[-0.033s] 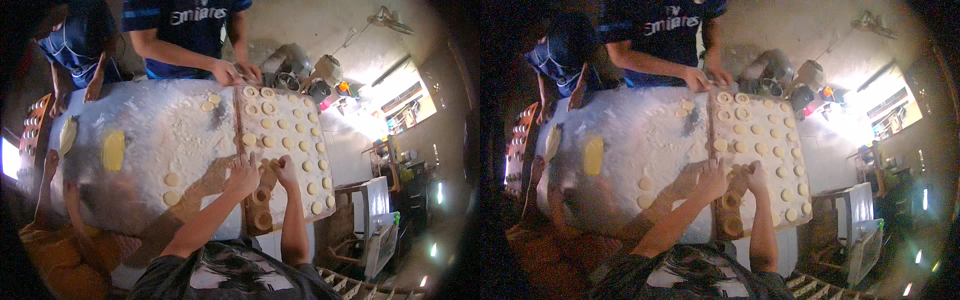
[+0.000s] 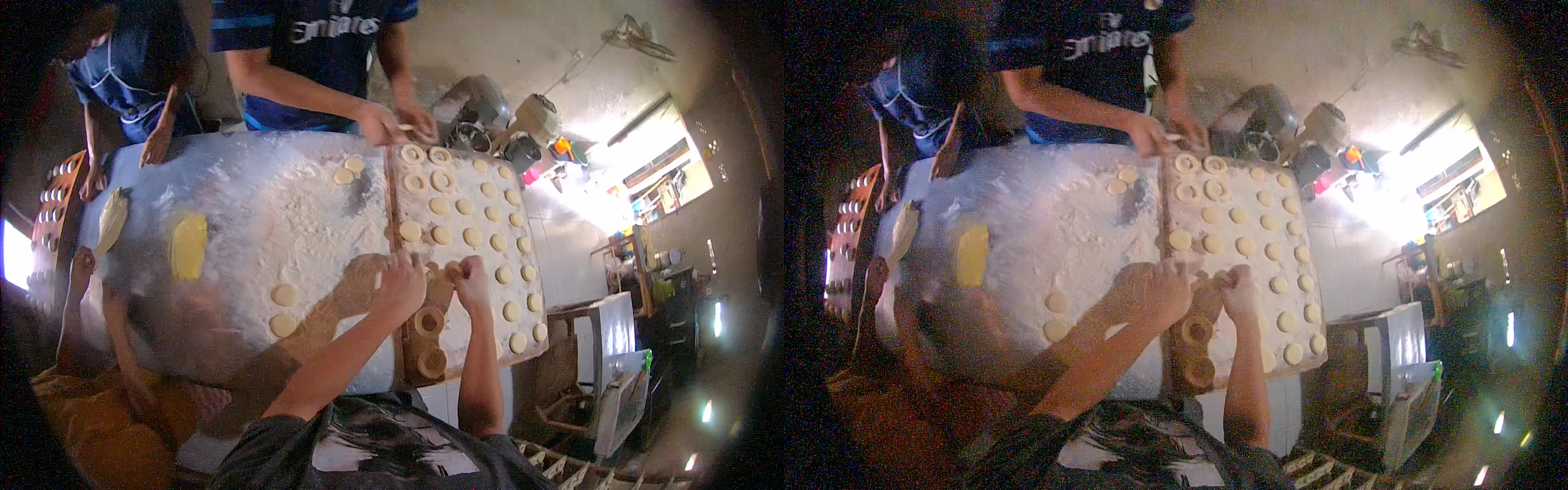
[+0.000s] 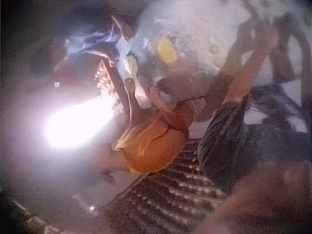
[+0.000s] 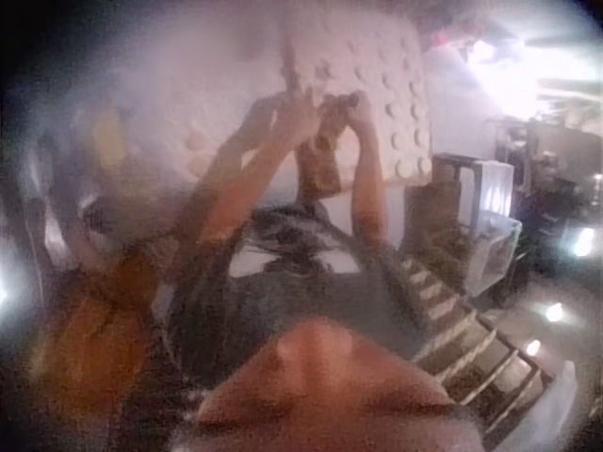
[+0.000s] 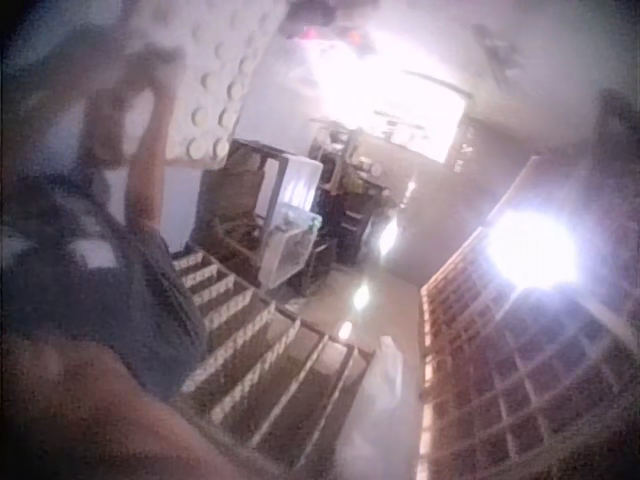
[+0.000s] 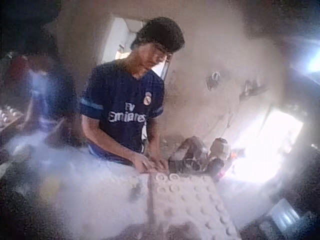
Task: The person shapes small dough pieces into ring shapes by hand and places them onto a wooden board. They repeatedly pick up dough, form it into a circle, and arrange it in rows alongside coworkers who are also shaping dough.
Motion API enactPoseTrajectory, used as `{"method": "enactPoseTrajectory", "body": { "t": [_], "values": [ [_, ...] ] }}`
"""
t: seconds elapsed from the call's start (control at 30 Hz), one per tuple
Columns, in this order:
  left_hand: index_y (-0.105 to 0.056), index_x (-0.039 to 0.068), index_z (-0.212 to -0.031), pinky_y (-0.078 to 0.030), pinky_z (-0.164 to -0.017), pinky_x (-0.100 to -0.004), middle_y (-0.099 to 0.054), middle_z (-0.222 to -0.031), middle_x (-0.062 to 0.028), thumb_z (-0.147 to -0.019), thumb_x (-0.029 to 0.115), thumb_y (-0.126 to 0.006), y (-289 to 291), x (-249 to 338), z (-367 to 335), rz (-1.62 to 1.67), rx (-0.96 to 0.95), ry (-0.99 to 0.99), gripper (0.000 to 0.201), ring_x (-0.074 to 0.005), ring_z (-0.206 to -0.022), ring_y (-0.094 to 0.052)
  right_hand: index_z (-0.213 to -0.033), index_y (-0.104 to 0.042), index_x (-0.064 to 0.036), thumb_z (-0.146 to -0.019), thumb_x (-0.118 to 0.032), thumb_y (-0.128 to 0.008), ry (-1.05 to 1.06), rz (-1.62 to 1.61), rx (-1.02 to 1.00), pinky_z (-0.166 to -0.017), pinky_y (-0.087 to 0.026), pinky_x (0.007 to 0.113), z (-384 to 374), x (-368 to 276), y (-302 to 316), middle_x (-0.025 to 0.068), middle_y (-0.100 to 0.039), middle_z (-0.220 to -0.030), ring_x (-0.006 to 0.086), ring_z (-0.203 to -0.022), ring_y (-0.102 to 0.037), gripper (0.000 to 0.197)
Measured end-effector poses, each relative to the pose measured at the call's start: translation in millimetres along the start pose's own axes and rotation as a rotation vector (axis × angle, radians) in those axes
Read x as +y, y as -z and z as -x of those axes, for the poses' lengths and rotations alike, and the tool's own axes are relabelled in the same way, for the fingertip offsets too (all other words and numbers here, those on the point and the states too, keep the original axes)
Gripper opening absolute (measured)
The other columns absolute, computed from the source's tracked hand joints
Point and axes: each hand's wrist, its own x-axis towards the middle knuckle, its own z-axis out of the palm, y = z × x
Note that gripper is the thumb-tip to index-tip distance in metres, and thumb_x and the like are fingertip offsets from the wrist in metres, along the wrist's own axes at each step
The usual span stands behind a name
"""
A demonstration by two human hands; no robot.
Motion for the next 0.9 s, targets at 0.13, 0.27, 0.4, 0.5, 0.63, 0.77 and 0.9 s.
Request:
{"method": "enactPoseTrajectory", "body": {
  "t": [0.13,0.27,0.4,0.5,0.63,0.77,0.9],
  "values": [
    [-0.051,-0.003,-0.124,-0.046,-0.084,-0.0534,-0.058,-0.108,-0.0242,-0.093,0.017,-0.054,92,9,-5,0.089,-0.252,-0.154,0.037,-0.0405,-0.101,-0.059,-0.125,-0.052,-0.0016,-0.084,-0.001,-0.067,0.061,-0.282,0.103,-0.075,-0.052,0.033,24,-19,17,0.0135,-0.066,-0.095,0.0191,-0.083,-0.064,0.043],
    [-0.054,-0.003,-0.120,-0.050,-0.077,-0.0530,-0.061,-0.104,-0.0273,-0.092,0.016,-0.053,103,-21,6,0.416,-0.222,0.083,0.034,-0.0412,-0.092,-0.064,-0.117,-0.061,0.0023,-0.090,-0.010,-0.065,0.121,-0.558,0.121,-0.076,-0.052,0.031,32,-86,4,0.0090,-0.069,-0.097,0.0169,-0.085,-0.064,0.029],
    [-0.056,0.007,-0.125,-0.053,-0.082,-0.0473,-0.067,-0.101,-0.0215,-0.087,0.022,-0.066,75,-119,29,0.342,0.066,0.510,0.042,-0.0373,-0.094,-0.067,-0.109,-0.067,0.0013,-0.090,-0.009,-0.062,0.202,-0.416,-0.201,-0.086,-0.050,0.032,33,-124,-79,0.0091,-0.068,-0.100,0.0179,-0.094,-0.063,0.022],
    [-0.054,0.007,-0.129,-0.049,-0.086,-0.0475,-0.062,-0.111,-0.0226,-0.088,0.020,-0.066,57,-181,48,-0.179,0.465,0.440,0.045,-0.0401,-0.106,-0.060,-0.108,-0.066,0.0013,-0.087,-0.015,-0.066,0.330,-0.116,-0.380,-0.089,-0.050,0.038,27,-150,-165,0.0176,-0.069,-0.104,0.0290,-0.101,-0.065,0.027],
    [-0.059,0.004,-0.121,-0.050,-0.083,-0.0473,-0.062,-0.107,-0.0208,-0.091,0.017,-0.063,73,-168,85,-0.037,0.550,0.515,0.033,-0.0419,-0.099,-0.059,-0.101,-0.061,0.0039,-0.090,-0.020,-0.069,0.326,0.277,-0.424,-0.081,-0.053,0.039,43,-193,-169,0.0160,-0.070,-0.096,0.0285,-0.092,-0.068,0.028],
    [-0.066,-0.001,-0.108,-0.055,-0.076,-0.0411,-0.070,-0.096,-0.0162,-0.094,0.020,-0.066,84,-153,93,0.461,0.384,0.342,0.025,-0.0320,-0.085,-0.069,-0.110,-0.056,-0.0044,-0.086,-0.004,-0.070,0.214,-0.370,-0.669,-0.071,-0.054,0.030,28,-192,-139,0.0093,-0.065,-0.089,0.0150,-0.087,-0.065,0.028],
    [-0.069,0.000,-0.103,-0.056,-0.075,-0.0320,-0.073,-0.090,-0.0127,-0.089,0.017,-0.071,110,-121,91,0.961,0.393,0.358,0.022,-0.0217,-0.080,-0.072,-0.124,-0.042,-0.0065,-0.087,0.006,-0.063,0.162,-0.751,-0.735,-0.080,-0.056,0.031,47,-201,-102,0.0120,-0.064,-0.099,0.0181,-0.091,-0.065,0.044]
  ]
}}
